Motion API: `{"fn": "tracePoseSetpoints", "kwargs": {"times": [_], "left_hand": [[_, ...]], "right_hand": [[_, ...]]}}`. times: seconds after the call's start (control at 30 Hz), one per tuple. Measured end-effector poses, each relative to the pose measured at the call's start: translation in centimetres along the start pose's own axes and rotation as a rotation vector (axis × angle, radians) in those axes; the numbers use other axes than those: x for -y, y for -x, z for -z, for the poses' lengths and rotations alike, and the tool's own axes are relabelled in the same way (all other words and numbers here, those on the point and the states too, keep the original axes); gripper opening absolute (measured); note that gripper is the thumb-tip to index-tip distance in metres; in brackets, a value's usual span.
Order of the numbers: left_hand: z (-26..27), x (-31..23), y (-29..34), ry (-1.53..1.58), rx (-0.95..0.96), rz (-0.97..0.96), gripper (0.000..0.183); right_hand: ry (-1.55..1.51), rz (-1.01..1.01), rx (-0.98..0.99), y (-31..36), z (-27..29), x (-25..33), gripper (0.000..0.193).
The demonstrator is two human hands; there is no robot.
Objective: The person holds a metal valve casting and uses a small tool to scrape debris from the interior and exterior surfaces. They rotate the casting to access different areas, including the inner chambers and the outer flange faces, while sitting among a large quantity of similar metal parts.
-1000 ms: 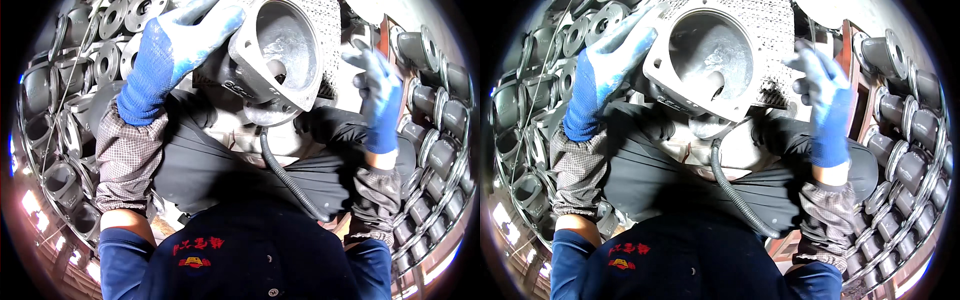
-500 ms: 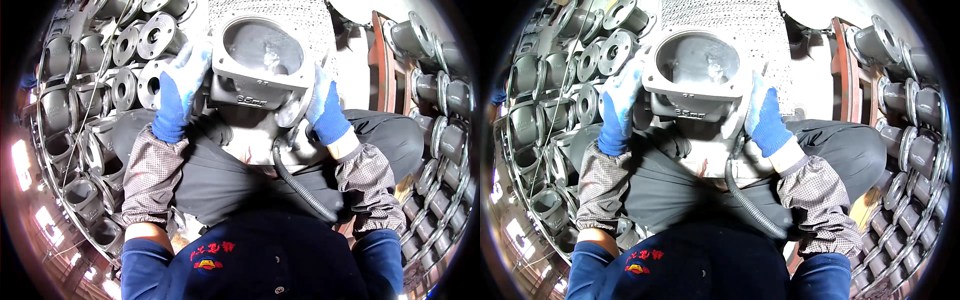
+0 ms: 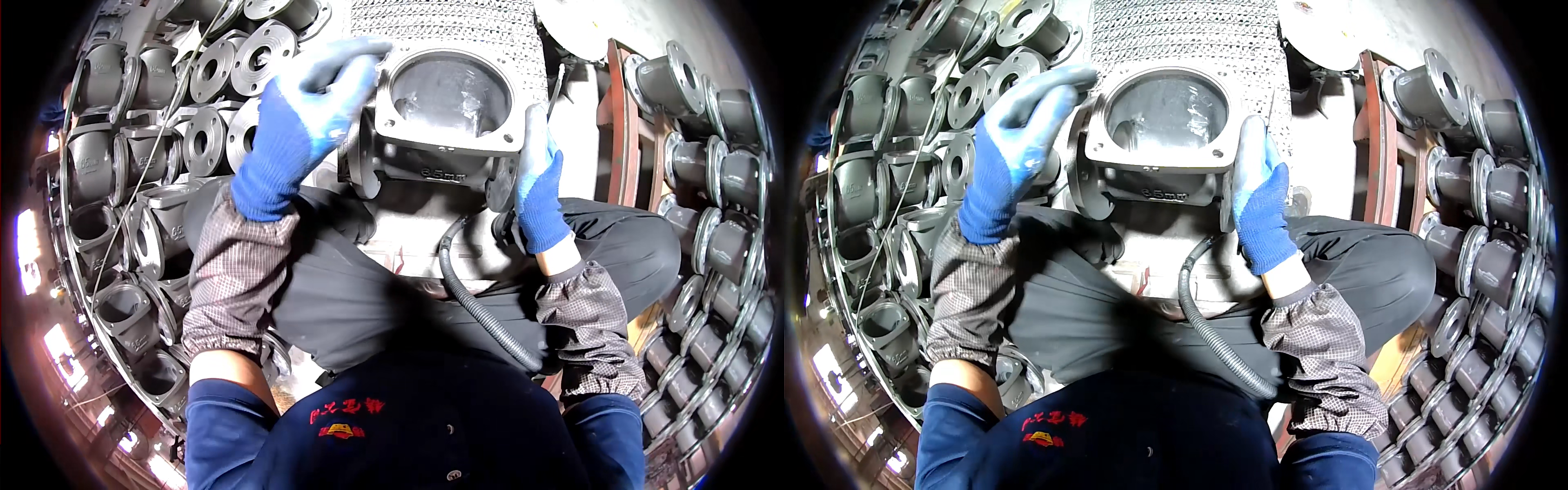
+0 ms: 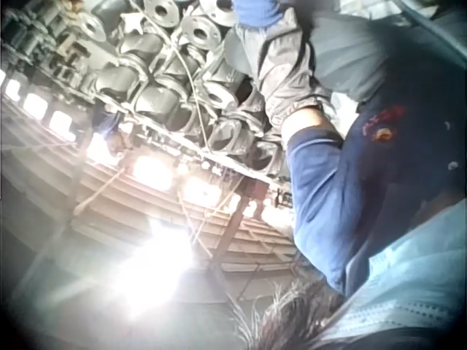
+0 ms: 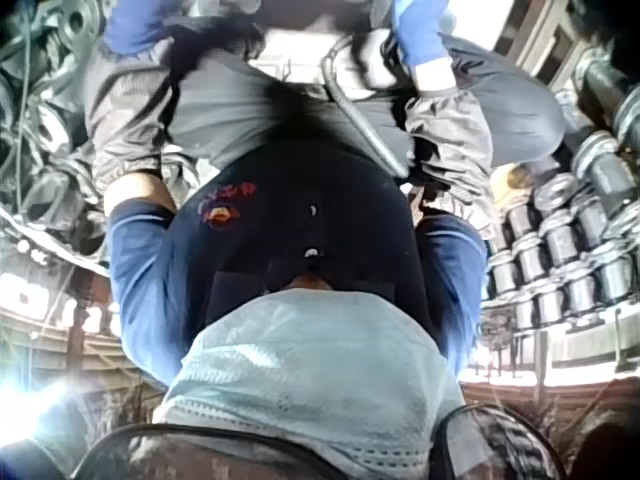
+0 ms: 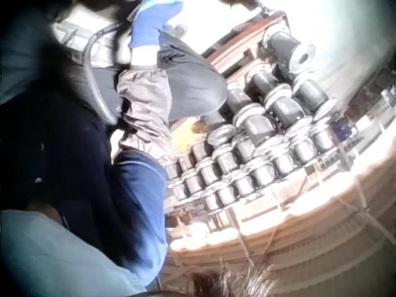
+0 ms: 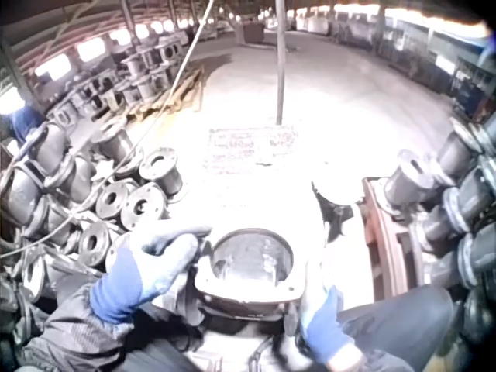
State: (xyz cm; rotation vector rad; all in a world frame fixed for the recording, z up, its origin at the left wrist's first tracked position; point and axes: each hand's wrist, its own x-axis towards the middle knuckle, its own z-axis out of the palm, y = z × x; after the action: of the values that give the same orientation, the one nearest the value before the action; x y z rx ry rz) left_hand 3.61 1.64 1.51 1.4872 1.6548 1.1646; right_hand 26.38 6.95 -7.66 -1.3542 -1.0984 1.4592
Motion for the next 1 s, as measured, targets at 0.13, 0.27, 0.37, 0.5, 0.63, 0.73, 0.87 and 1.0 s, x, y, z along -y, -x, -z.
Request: {"fn": "tracePoseSetpoints", "kwargs": {"times": [0.13,0.27,0.37,0.5,0.63,0.73,0.87,1.0], "left_hand": [[-3.6,-0.7,-4.9,-0.245,0.713,0.080,0.024],[-8.3,1.2,-8.3,-0.579,1.095,0.077,0.029],[-11.1,4.2,-8.6,-0.802,1.208,-0.095,0.031],[-12.1,4.6,-8.7,-0.889,1.227,-0.079,0.030],[-11.9,4.4,-8.2,-0.938,1.209,-0.052,0.029],[-11.1,3.8,-7.8,-0.995,1.155,-0.008,0.028],[-12.6,3.0,-7.2,-1.050,1.093,0.009,0.027],[-10.6,0.1,-6.2,-1.163,0.873,0.166,0.026]], "right_hand": [[-0.031,-0.034,0.044,-0.3,0.6,-0.6,0.038],[0.240,0.184,0.096,0.0,0.0,-1.1,0.038],[0.066,0.097,0.083,0.4,-0.1,-0.4,0.038],[-0.084,-0.073,0.060,0.2,-0.2,0.0,0.037],[0.026,0.106,0.016,0.1,-0.6,-0.4,0.042],[0.082,0.123,0.055,0.5,-0.9,-0.2,0.043],[0.099,0.107,-0.038,-0.6,0.4,-1.9,0.043],[0.086,0.086,0.030,-1.1,-0.5,-2.0,0.051]]}}
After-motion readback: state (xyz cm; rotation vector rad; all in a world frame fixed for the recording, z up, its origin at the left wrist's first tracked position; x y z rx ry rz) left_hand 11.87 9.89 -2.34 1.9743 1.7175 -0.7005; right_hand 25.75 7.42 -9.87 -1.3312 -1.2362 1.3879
